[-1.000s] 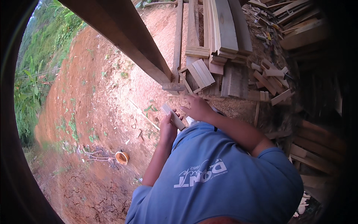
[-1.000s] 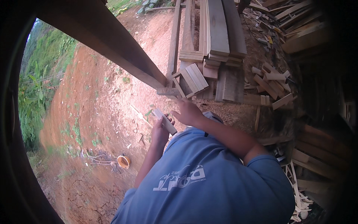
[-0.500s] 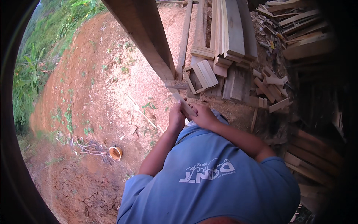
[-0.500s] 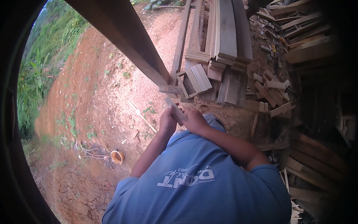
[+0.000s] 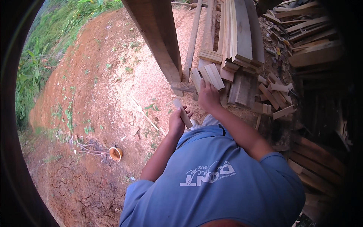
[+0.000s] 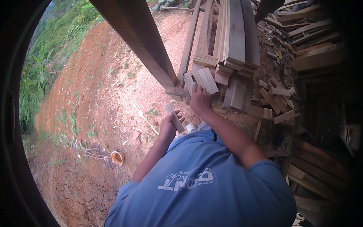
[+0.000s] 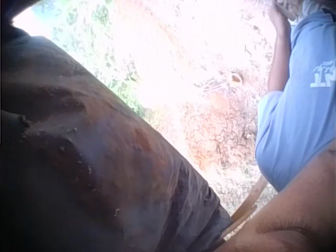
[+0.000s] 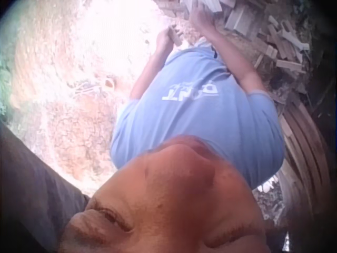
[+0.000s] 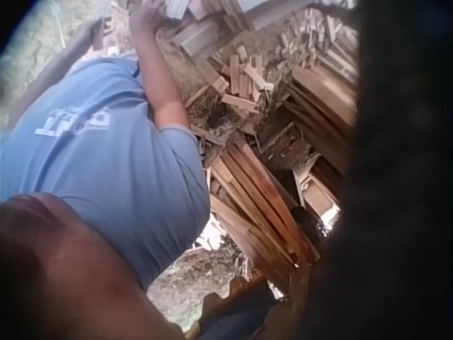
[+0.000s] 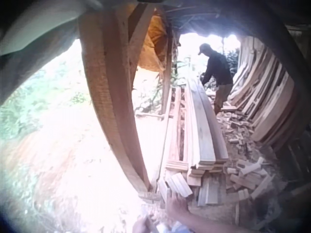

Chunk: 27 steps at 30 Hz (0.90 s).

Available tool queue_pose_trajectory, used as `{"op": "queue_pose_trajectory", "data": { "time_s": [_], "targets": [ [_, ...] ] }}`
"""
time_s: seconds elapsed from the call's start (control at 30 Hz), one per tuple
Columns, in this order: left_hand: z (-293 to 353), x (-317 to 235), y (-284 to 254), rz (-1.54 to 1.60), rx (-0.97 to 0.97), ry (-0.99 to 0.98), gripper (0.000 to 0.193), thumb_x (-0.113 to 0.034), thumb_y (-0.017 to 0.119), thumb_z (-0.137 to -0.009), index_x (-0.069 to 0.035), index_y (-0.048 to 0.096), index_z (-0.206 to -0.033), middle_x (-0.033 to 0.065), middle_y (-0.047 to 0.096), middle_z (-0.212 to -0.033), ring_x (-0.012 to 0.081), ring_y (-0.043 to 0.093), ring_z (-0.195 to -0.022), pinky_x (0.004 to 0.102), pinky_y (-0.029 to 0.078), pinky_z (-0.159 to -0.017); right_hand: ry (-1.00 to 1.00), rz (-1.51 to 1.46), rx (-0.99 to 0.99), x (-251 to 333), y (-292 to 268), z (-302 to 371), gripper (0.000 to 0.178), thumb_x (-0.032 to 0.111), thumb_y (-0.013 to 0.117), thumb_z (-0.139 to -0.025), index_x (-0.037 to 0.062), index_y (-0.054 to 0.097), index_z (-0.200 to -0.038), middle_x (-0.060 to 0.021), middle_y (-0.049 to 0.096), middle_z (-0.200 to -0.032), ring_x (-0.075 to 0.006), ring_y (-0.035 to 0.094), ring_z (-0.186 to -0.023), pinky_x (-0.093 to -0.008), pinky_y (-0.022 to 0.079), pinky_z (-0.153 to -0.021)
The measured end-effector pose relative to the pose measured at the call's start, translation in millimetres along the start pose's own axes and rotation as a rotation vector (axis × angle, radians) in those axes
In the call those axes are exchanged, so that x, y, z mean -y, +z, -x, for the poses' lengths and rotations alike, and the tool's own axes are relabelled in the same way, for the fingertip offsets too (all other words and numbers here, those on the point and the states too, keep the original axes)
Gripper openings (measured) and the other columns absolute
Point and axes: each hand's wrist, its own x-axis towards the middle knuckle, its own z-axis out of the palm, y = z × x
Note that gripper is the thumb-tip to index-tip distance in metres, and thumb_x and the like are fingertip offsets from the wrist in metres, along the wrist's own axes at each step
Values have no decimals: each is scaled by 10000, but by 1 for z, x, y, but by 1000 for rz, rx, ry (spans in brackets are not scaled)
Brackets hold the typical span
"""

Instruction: The person sorts through a pile of wooden scraps and planks in a workshop, picking up pieces to inspect them and placing them into a neat stack. The person handles various sizes of wood, including small offcuts and longer planks, organizing them by hand.

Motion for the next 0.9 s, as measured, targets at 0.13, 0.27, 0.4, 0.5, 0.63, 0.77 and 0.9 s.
{"op": "queue_pose_trajectory", "data": {
  "time_s": [0.13, 0.27, 0.4, 0.5, 0.63, 0.77, 0.9],
  "targets": [
    [9, -1, -14, 5, -23, 10, 442, -269, 361, -1096, 100, 512, -1287, 163, 596, -1029, 289, 646, -983, 452, 548, -989, 6, 89, 51, -2, 12, -4, 502, 125, 591, -856, -33, 539, -1330, -196, 605, -1071, -356, 648, -985, -438, 553, -813],
    [8, 4, -29, 58, -48, 17, 437, -255, 355, -1092, 103, 495, -1301, 164, 586, -1034, 301, 639, -982, 479, 548, -986, -13, 88, 67, -5, 14, -3, 488, 138, 589, -861, -8, 549, -1324, -195, 597, -1065, -355, 642, -990, -445, 554, -811],
    [4, 6, -37, 78, -63, 11, 436, -254, 354, -1092, 103, 491, -1302, 171, 580, -1037, 312, 635, -974, 500, 549, -983, -8, 103, 47, -5, 12, -3, 455, 144, 594, -868, 16, 573, -1304, -189, 589, -1065, -365, 637, -974, -455, 562, -796],
    [0, 6, -42, 88, -51, 15, 450, -255, 348, -1098, 118, 484, -1310, 184, 572, -1067, 310, 621, -997, 495, 548, -996, 14, 131, 77, -5, 10, -5, 452, 154, 605, -870, 27, 581, -1302, -185, 585, -1066, -366, 635, -965, -459, 568, -777],
    [7, -6, -32, 81, -45, 6, 479, -254, 335, -1110, 153, 465, -1329, 200, 561, -1115, 298, 599, -1049, 477, 546, -1023, 41, 144, 111, 0, 11, -11, 427, 175, 612, -865, 33, 581, -1267, -172, 591, -1093, -353, 609, -1039, -457, 542, -827],
    [3, -5, -37, 62, -50, 17, 477, -250, 333, -1111, 153, 464, -1332, 200, 560, -1107, 297, 600, -1045, 482, 546, -1020, -113, 117, -8, 4, 13, -20, 398, 171, 623, -861, 86, 618, -1250, -165, 571, -1154, -353, 562, -1110, -473, 504, -883],
    [0, -3, -42, 40, -56, 35, 476, -250, 332, -1112, 148, 466, -1335, 194, 563, -1087, 295, 604, -1026, 486, 549, -1014, -101, 137, 1, 1, 27, -26, 434, 184, 667, -841, 113, 633, -1268, -167, 544, -1196, -351, 533, -1124, -474, 479, -893]
  ]
}}
